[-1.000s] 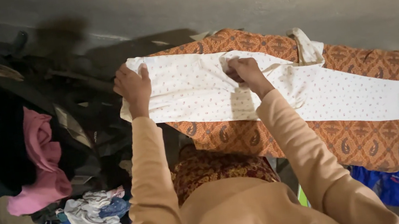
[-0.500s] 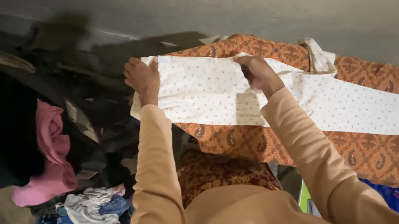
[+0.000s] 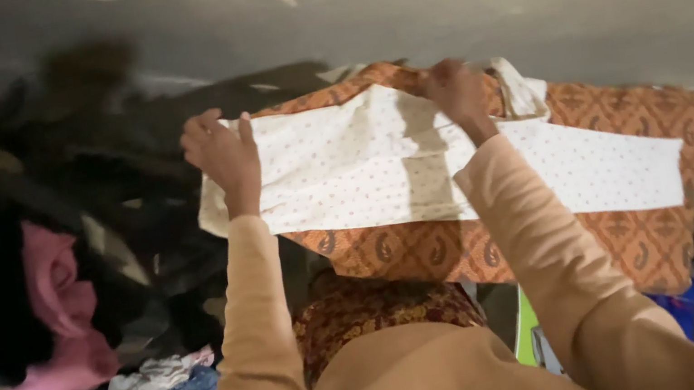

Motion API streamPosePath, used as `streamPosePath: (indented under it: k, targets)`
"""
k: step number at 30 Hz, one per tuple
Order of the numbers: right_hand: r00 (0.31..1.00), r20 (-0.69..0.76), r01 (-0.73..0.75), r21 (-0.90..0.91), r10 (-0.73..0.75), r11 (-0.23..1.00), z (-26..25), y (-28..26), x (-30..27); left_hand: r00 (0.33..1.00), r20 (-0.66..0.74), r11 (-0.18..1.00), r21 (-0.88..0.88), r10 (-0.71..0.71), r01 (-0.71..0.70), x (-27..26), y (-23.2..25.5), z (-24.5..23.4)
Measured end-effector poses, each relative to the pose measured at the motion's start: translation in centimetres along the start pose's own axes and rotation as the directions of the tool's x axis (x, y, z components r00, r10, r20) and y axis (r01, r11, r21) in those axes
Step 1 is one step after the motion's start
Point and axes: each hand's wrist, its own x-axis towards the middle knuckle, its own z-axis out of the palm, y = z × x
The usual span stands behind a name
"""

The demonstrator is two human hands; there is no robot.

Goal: Ironing a long piece of patterned white cloth and then folding it on an ironing board.

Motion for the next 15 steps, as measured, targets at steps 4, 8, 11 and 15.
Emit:
streamPosePath:
  k: [4, 8, 11, 15]
  targets:
    - [0.954, -0.253, 0.007, -0.516, -0.16, 0.857, -5.9, 7.6, -1.6, 0.942, 0.067, 0.907, -0.303, 0.327, -0.293, -3.0, 5.9, 4.3]
    - [0.972, -0.212, -0.184, -0.41, 0.103, 0.893, -5.8, 16.5, -3.3, 0.728, 0.328, 0.753, -0.537, 0.601, -0.38, -5.9, 12.5, 7.4]
    - [0.945, -0.285, -0.229, -0.225, 0.161, 0.947, -7.0, 20.9, -5.2, 0.558, 0.389, 0.679, -0.47, 0.733, -0.563, -6.5, 14.1, 9.7]
    - [0.725, -0.592, -0.414, 0.034, 0.352, 0.91, -13.4, 19.5, -8.8, 0.368, 0.636, 0.658, -0.303, 0.678, -0.689, -4.2, 15.5, 10.0]
